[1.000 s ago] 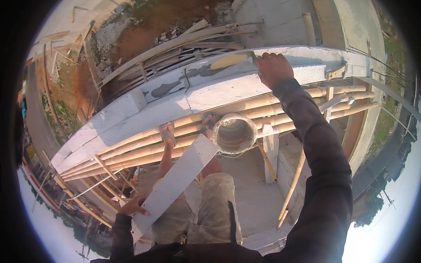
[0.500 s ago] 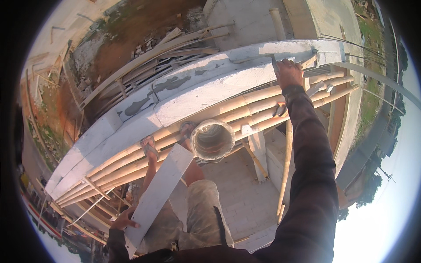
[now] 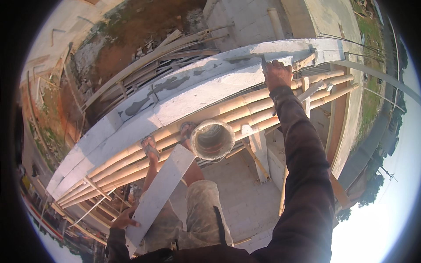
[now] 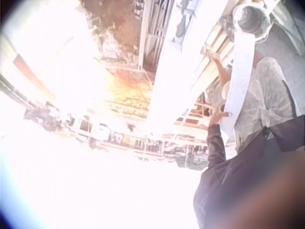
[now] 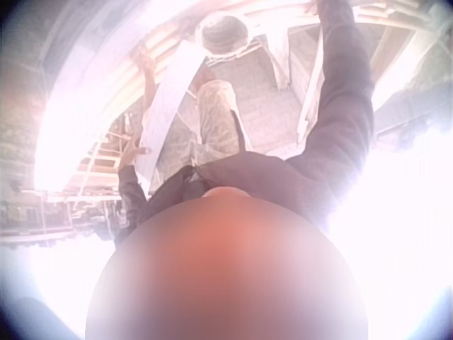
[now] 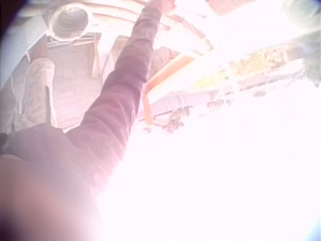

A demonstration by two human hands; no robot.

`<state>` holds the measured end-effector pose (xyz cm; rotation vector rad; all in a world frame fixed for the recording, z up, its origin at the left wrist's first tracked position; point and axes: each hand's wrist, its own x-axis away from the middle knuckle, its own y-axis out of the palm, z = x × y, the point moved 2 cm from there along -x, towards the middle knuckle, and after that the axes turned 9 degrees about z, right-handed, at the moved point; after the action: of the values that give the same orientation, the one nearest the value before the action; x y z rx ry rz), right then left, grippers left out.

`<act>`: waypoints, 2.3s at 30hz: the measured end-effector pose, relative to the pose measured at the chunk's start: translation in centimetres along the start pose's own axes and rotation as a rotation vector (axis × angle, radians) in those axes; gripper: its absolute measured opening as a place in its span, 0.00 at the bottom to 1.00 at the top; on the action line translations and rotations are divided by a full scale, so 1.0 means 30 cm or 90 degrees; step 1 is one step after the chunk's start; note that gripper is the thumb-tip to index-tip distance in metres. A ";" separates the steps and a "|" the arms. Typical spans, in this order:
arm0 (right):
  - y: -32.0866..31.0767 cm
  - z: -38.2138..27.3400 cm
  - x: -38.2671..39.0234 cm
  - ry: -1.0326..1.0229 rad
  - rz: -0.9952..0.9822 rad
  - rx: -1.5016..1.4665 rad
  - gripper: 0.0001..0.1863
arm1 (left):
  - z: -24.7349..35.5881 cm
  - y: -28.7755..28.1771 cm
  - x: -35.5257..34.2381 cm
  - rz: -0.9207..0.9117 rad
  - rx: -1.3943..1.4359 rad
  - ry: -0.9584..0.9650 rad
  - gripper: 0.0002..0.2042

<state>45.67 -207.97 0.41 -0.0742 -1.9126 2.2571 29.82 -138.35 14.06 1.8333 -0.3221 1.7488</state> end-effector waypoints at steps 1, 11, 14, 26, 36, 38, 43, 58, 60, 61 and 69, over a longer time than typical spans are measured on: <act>-0.007 -0.033 0.000 0.001 0.006 -0.007 0.16 | -0.004 0.001 0.001 -0.006 0.008 -0.016 0.41; -0.060 -0.420 0.041 -0.129 0.018 0.002 0.11 | -0.077 -0.037 0.012 -0.028 0.040 -0.011 0.41; -0.061 -0.514 0.045 -0.151 -0.026 0.007 0.11 | -0.102 -0.057 0.018 -0.029 0.069 -0.011 0.41; -0.188 -0.473 0.452 0.133 0.147 -0.286 0.15 | -0.081 -0.134 0.024 0.009 -0.025 0.056 0.40; 0.367 -0.667 1.121 0.470 -0.473 -0.170 0.13 | 0.023 -0.224 0.032 0.051 -0.159 -0.024 0.41; 0.520 -0.739 1.097 0.542 -0.473 -0.187 0.13 | 0.033 -0.240 0.030 0.051 -0.128 -0.054 0.42; 0.711 -0.848 1.153 0.679 -0.538 -0.249 0.18 | 0.056 -0.271 0.030 0.067 -0.196 -0.074 0.43; -0.037 -0.680 1.008 0.442 -0.140 -0.571 0.16 | -0.043 -0.303 0.072 0.087 -0.133 0.020 0.41; -0.136 -0.577 0.849 0.419 -0.087 -0.566 0.15 | -0.064 -0.296 0.074 0.089 -0.108 0.042 0.40; -0.176 -0.526 0.758 0.370 -0.047 -0.575 0.14 | -0.072 -0.291 0.071 0.091 -0.099 0.054 0.40; -0.242 -0.315 0.082 0.082 0.014 0.001 0.09 | -0.104 -0.234 0.054 0.068 -0.025 0.039 0.40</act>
<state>45.48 -197.21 6.13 -0.2361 -1.8534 2.2093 31.23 -130.63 13.87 1.7601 -0.4340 1.8521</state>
